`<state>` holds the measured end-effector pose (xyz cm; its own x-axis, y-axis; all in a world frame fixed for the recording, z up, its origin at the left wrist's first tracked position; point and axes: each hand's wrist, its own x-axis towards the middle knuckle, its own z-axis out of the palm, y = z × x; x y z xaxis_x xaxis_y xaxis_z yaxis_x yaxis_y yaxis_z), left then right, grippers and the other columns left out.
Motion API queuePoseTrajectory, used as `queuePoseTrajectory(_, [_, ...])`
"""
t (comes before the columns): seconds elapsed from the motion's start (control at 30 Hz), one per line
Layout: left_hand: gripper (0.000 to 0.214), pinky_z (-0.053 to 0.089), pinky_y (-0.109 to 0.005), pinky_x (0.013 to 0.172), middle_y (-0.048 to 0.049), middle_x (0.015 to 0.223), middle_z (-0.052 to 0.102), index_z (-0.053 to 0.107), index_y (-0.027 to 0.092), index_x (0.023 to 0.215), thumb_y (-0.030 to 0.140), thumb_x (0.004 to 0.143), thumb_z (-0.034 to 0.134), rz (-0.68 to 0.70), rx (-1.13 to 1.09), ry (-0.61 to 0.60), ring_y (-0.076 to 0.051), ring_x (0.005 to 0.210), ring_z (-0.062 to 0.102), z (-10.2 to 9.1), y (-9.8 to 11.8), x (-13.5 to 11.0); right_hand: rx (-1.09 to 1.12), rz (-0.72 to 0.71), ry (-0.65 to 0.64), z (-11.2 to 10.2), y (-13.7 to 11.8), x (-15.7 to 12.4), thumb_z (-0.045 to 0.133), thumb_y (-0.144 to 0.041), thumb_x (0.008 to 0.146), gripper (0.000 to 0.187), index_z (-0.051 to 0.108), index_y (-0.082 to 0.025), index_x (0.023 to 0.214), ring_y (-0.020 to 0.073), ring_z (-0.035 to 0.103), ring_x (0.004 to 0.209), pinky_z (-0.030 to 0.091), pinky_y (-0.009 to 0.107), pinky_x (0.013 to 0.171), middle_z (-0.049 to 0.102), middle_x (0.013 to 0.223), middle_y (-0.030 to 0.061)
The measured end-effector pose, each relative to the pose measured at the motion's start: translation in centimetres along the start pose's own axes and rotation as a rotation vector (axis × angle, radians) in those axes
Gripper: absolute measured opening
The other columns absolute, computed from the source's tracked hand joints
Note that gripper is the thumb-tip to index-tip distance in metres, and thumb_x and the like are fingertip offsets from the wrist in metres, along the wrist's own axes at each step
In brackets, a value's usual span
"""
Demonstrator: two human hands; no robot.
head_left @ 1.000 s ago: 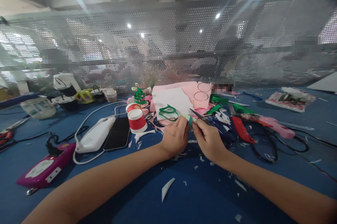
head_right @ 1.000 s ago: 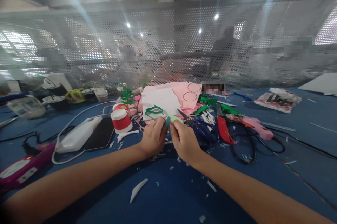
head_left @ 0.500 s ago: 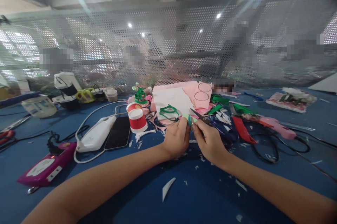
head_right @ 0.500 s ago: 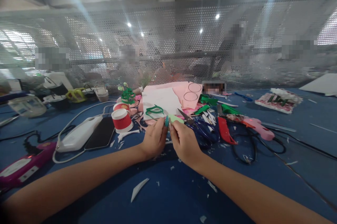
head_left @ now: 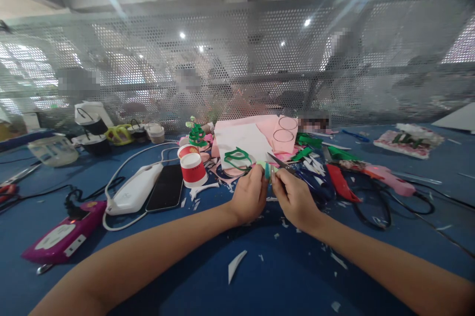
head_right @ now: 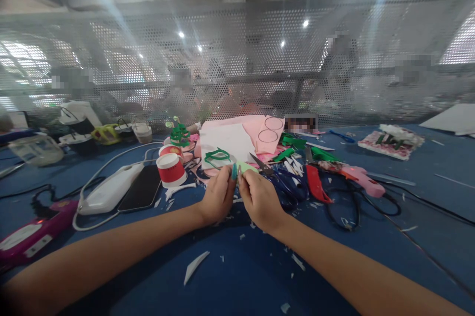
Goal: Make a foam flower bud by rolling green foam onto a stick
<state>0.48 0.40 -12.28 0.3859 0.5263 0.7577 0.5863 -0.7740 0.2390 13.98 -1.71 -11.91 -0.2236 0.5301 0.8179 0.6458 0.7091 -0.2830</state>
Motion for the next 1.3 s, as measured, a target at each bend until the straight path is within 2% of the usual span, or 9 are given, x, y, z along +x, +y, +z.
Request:
queuePoseTrajectory(0.13, [0.013,0.035,-0.027,0.055,-0.0019,0.069,0.050,0.037,0.020,0.080,0.021,0.089,0.027,-0.021,0.035,-0.015,-0.014,0.060,0.047,0.05,0.01,0.03,-0.015,-0.006,-0.003,-0.03,0.03,0.05,0.034,-0.020,0.088,0.021,0.037,-0.021,0.068,0.0131,0.045,0.052,0.033,0.025,0.051,0.045,0.058,-0.0002])
queuePoseTrajectory(0.3, [0.016,0.031,-0.026,0.051,-0.0005,0.065,0.049,0.037,0.020,0.077,0.022,0.089,0.027,-0.006,0.128,0.035,-0.014,0.056,0.046,0.20,-0.09,0.06,-0.014,-0.007,-0.015,-0.04,0.31,0.15,0.035,-0.019,0.088,0.020,0.037,-0.021,0.068,0.0131,0.045,0.053,0.033,0.025,0.052,0.045,0.059,-0.0001])
queuePoseTrajectory(0.47, [0.016,0.031,-0.026,0.051,-0.0003,0.063,0.048,0.036,0.020,0.076,0.021,0.089,0.027,0.022,0.100,0.040,-0.013,0.055,0.044,0.10,-0.12,0.06,0.000,0.006,-0.023,-0.11,0.40,0.10,0.035,-0.021,0.088,0.021,0.037,-0.021,0.067,0.0133,0.044,0.053,0.032,0.025,0.052,0.044,0.058,-0.0006])
queuePoseTrajectory(0.7, [0.014,0.032,-0.025,0.051,0.0003,0.062,0.046,0.035,0.020,0.075,0.020,0.088,0.029,0.087,0.041,0.064,-0.013,0.053,0.042,-0.16,0.08,-0.02,0.259,0.231,-0.018,-0.34,0.34,0.23,0.032,-0.029,0.091,0.022,0.039,-0.020,0.072,0.0108,0.041,0.047,0.032,0.023,0.049,0.041,0.055,-0.0039])
queuePoseTrajectory(0.83, [0.013,0.033,-0.025,0.052,-0.0006,0.065,0.048,0.037,0.020,0.078,0.020,0.088,0.029,0.071,0.069,0.046,-0.013,0.056,0.044,-0.07,0.09,0.00,0.341,0.261,-0.091,-0.08,0.71,0.19,0.034,-0.031,0.090,0.023,0.038,-0.020,0.070,0.0101,0.040,0.047,0.030,0.022,0.048,0.040,0.055,-0.0041])
queuePoseTrajectory(1.03, [0.015,0.035,-0.025,0.054,-0.0013,0.067,0.049,0.039,0.019,0.079,0.021,0.089,0.028,0.027,0.070,0.019,-0.013,0.058,0.046,-0.01,0.09,-0.02,0.371,0.268,-0.088,0.24,0.69,0.00,0.034,-0.031,0.091,0.024,0.040,-0.020,0.071,0.0102,0.039,0.048,0.031,0.023,0.048,0.040,0.055,-0.0039])
queuePoseTrajectory(1.17, [0.016,0.035,-0.025,0.055,-0.0013,0.067,0.048,0.039,0.019,0.077,0.023,0.088,0.029,0.013,-0.002,0.025,-0.013,0.059,0.044,-0.10,0.10,0.02,0.402,0.283,-0.117,0.32,0.73,-0.09,0.032,-0.033,0.091,0.026,0.038,-0.020,0.070,0.0100,0.038,0.047,0.030,0.023,0.048,0.040,0.054,-0.0039])
queuePoseTrajectory(1.3, [0.021,0.035,-0.024,0.058,0.0001,0.066,0.046,0.041,0.018,0.075,0.027,0.090,0.028,-0.039,-0.250,-0.030,-0.011,0.059,0.042,-0.20,-0.04,0.26,0.434,0.313,-0.130,0.25,0.69,-0.13,0.032,-0.034,0.091,0.027,0.039,-0.020,0.070,0.0092,0.037,0.043,0.030,0.022,0.046,0.038,0.050,-0.0052])
